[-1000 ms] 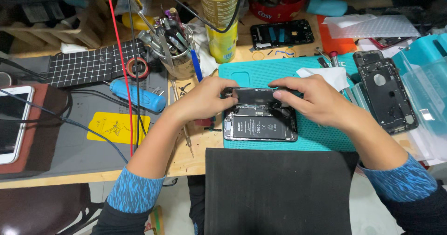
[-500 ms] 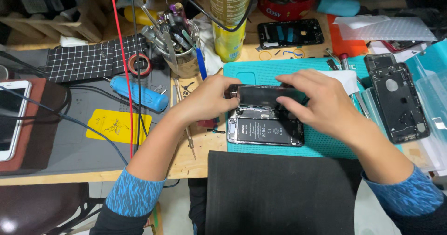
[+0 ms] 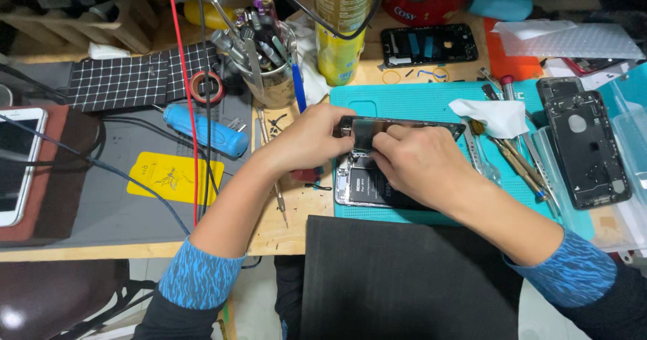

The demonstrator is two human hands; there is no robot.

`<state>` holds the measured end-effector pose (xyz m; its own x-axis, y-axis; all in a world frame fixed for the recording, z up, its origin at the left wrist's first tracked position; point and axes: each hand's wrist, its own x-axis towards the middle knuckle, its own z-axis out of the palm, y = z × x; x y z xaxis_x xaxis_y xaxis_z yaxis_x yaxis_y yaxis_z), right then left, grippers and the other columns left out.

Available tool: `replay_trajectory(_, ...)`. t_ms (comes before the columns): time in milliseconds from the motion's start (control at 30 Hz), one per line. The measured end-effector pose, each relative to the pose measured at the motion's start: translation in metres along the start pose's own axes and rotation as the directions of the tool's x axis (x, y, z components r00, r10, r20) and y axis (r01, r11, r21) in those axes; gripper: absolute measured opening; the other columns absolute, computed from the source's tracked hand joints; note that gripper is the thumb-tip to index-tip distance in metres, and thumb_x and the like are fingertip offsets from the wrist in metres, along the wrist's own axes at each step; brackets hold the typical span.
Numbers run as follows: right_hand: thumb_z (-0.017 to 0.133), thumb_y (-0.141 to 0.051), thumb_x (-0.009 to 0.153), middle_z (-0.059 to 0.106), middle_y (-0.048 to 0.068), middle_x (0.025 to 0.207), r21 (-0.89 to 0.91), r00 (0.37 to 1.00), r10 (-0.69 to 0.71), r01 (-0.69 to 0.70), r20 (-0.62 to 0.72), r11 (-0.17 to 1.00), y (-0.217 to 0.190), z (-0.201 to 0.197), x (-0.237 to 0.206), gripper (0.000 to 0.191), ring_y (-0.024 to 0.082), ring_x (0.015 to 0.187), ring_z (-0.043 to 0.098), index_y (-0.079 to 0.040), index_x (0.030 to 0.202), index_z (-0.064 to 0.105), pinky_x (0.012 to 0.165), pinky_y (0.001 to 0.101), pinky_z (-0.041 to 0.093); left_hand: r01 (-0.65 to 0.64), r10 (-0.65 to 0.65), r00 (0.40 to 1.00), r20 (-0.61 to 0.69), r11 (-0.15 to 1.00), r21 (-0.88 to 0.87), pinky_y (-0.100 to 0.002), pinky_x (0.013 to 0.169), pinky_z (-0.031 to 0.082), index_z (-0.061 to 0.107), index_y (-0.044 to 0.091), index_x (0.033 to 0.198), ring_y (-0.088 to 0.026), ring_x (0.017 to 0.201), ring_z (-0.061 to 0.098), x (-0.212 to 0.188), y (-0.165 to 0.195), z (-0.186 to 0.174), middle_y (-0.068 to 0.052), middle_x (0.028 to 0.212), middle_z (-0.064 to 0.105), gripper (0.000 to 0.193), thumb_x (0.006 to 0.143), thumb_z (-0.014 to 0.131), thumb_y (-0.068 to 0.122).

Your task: The person cleans the edges of a smartphone screen assembly with a white wipe, then installs the battery into the phone chassis. They connect the battery ribbon cable and reattach the screen assembly, securing it with a metal bracket and screw. Finally, they connect a charging cable to the phone.

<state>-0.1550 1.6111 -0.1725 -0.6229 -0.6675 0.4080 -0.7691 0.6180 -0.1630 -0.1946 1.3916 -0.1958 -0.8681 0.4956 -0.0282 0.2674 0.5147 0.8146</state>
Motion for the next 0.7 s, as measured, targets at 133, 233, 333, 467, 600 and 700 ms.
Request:
replay_trajectory(133,0.076,-0.014,0.091,0.071,0.012,0.083,0.198,0.966,0.229,-0.202,-0.124,0.959,0.003,-0.027,-0.001,0.011,0.027,0.071,0.069,-0.004,0.091,0.072,0.063,0.037,0.055,-0.019,0.019,1.0,-0.023,1.0,0.022,-0.036,0.065,0.052,0.066,-0.001,0.088,-0.02,0.065,0.065,0.0,-0.004,0.0,-0.012,0.07,0.067,0.016,0.08,0.071,0.011)
replay_trajectory(233,0.074,-0.012,0.102,0.074,0.014,0.087,0.147,0.863,0.45,-0.427,-0.23,0.892,0.026,-0.064,-0.018,0.011,0.02,0.076,0.073,-0.002,0.104,0.075,0.068,0.0299,0.055,-0.086,0.086,0.995,-0.053,0.996,-0.007,-0.035,0.066,0.053,0.068,0.0,0.089,-0.018,0.068,0.066,-0.001,-0.005,0.0,-0.01,0.074,0.069,0.017,0.08,0.073,0.013)
replay_trajectory(333,0.075,-0.014,0.093,0.073,0.018,0.084,0.011,0.772,0.631,-0.632,-0.08,0.775,0.055,-0.084,-0.043,0.015,0.027,0.07,0.071,-0.002,0.102,0.077,0.067,0.0365,0.054,-0.056,0.056,0.997,-0.06,0.998,-0.001,-0.034,0.067,0.053,0.072,0.003,0.09,-0.017,0.069,0.067,-0.003,-0.004,0.001,-0.009,0.075,0.071,0.018,0.081,0.075,0.017)
replay_trajectory(467,0.078,-0.017,0.086,0.076,0.017,0.086,-0.164,0.74,0.661,-0.641,0.127,0.75,0.078,-0.079,-0.069,0.017,0.032,0.073,0.072,-0.007,0.1,0.082,0.073,0.0405,0.056,-0.074,0.074,0.995,-0.061,0.997,0.012,-0.033,0.068,0.052,0.073,0.002,0.09,-0.017,0.072,0.066,-0.005,0.0,0.0,-0.009,0.079,0.072,0.017,0.081,0.077,0.017)
replay_trajectory(600,0.079,-0.023,0.083,0.077,0.015,0.086,-0.031,0.682,0.695,-0.709,0.229,0.705,0.073,-0.069,-0.08,0.022,0.03,0.07,0.074,-0.009,0.1,0.081,0.072,0.0398,0.058,0.002,-0.002,0.999,-0.033,1.0,0.008,-0.031,0.068,0.052,0.074,0.003,0.092,-0.015,0.07,0.066,-0.007,0.007,0.001,-0.007,0.077,0.073,0.018,0.081,0.077,0.017)
replay_trajectory(700,0.078,-0.025,0.083,0.077,0.015,0.085,0.006,0.729,0.635,-0.658,0.256,0.753,0.065,-0.06,-0.08,0.022,0.03,0.075,0.075,-0.006,0.093,0.08,0.074,0.0407,0.059,0.002,-0.002,0.999,-0.034,1.0,0.009,-0.031,0.068,0.052,0.074,0.003,0.091,-0.014,0.071,0.066,-0.01,0.01,0.004,-0.006,0.077,0.073,0.017,0.082,0.077,0.017)
